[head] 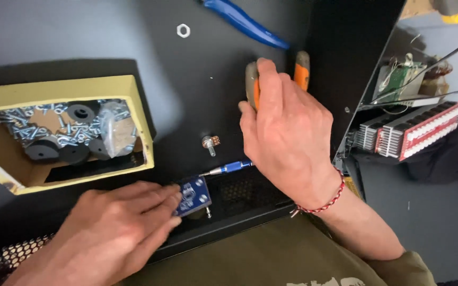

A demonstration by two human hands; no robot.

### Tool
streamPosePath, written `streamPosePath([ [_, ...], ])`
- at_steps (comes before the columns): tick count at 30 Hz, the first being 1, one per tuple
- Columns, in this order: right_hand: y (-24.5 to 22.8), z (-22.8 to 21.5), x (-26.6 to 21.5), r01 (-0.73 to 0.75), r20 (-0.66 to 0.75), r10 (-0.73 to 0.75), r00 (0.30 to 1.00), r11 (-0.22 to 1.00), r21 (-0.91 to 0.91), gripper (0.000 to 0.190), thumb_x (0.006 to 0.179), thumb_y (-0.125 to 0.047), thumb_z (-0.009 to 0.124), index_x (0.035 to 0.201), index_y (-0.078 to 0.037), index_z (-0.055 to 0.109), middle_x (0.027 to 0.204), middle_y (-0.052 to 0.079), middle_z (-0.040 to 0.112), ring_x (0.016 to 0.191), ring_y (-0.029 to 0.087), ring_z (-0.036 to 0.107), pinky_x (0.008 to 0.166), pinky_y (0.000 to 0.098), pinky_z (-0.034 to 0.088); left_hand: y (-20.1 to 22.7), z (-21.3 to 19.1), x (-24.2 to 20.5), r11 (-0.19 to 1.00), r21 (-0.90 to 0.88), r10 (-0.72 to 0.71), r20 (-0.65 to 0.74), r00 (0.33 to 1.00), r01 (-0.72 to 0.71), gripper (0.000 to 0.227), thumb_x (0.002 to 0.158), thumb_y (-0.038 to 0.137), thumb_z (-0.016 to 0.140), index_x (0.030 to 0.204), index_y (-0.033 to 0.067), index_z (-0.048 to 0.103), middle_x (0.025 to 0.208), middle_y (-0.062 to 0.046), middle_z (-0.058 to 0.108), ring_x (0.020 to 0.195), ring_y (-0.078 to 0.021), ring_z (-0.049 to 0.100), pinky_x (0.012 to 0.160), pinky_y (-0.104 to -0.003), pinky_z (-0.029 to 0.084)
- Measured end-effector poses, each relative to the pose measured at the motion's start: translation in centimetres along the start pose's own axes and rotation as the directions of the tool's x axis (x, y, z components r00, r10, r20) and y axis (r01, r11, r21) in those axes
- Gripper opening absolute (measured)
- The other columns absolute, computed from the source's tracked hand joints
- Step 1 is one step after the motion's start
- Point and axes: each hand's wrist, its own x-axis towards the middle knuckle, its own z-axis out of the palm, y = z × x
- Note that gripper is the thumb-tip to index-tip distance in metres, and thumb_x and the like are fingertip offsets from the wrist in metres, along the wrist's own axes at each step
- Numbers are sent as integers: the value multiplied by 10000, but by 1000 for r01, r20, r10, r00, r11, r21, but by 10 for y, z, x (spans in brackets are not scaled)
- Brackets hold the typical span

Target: The person uses pliers to manipulate a small component on a blue circuit board placed on a black surface. They then use a screwdriver to tighten screws into the board, securing it in place.

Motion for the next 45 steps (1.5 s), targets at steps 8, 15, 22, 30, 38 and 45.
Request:
streamPosePath([
  [8, -18, -37, -20, -250, 2, 359, 933, 645, 723, 420, 970, -44, 521, 1379, 36, 472, 1159, 165, 568, 1028, 260, 600, 926, 352, 497, -10, 10, -11, 999, -26, 30, 115, 993, -27, 351, 1011, 381, 581, 1101, 101, 772, 1169, 7, 778, 1058, -198, 686, 633, -389, 588],
  [15, -10, -50, -41, -183, 106, 386, 916, 168, 969, 65, 959, -13, 578, 917, 35, 564, 648, 119, 462, 495, 188, 403, 515, 351, 383, -17, 16, -15, 994, -83, 82, 103, 991, -74, 393, 1028, 367, 577, 1162, 30, 730, 1171, -37, 768, 1034, -285, 656, 756, -420, 575],
  [22, 8, -52, -23, -507, 514, -70, 855, -326, 798, 373, 772, -14, 646, 1120, 94, 723, 1134, 255, 612, 648, 259, 606, 627, 380, 559, -22, 14, -15, 984, -181, 32, 154, 988, -3, 336, 1028, 352, 596, 1084, 47, 724, 1190, -33, 756, 988, -285, 646, 714, -443, 571],
  [30, -12, -61, -8, -435, 432, -52, 900, -56, 899, 584, 668, 72, 537, 1249, 83, 588, 1623, 294, 379, 1587, 451, 381, 1308, 612, 383, -16, 10, -15, 1000, -23, -11, 60, 998, 13, 358, 987, 347, 588, 1152, 67, 738, 1224, -86, 749, 1058, -293, 710, 700, -451, 596],
  [38, 6, -55, 2, -578, 519, -275, 810, -215, 788, 560, 815, -60, 604, 1365, 26, 543, 1658, 300, 337, 1565, 449, 364, 1196, 636, 445, -12, -2, -16, 991, 125, -42, -17, 999, 44, 322, 942, 369, 645, 1102, 102, 730, 1142, -26, 766, 922, -209, 745, 556, -386, 587],
  [45, 0, -53, 1, -560, 494, -290, 820, -220, 799, 624, 757, -137, 587, 1349, 55, 549, 1621, 303, 413, 1498, 445, 481, 1123, 567, 508, -11, -4, -21, 990, 112, -93, 52, 994, 87, 349, 953, 400, 622, 1129, 110, 701, 1191, -14, 740, 896, -208, 737, 460, -428, 582],
])
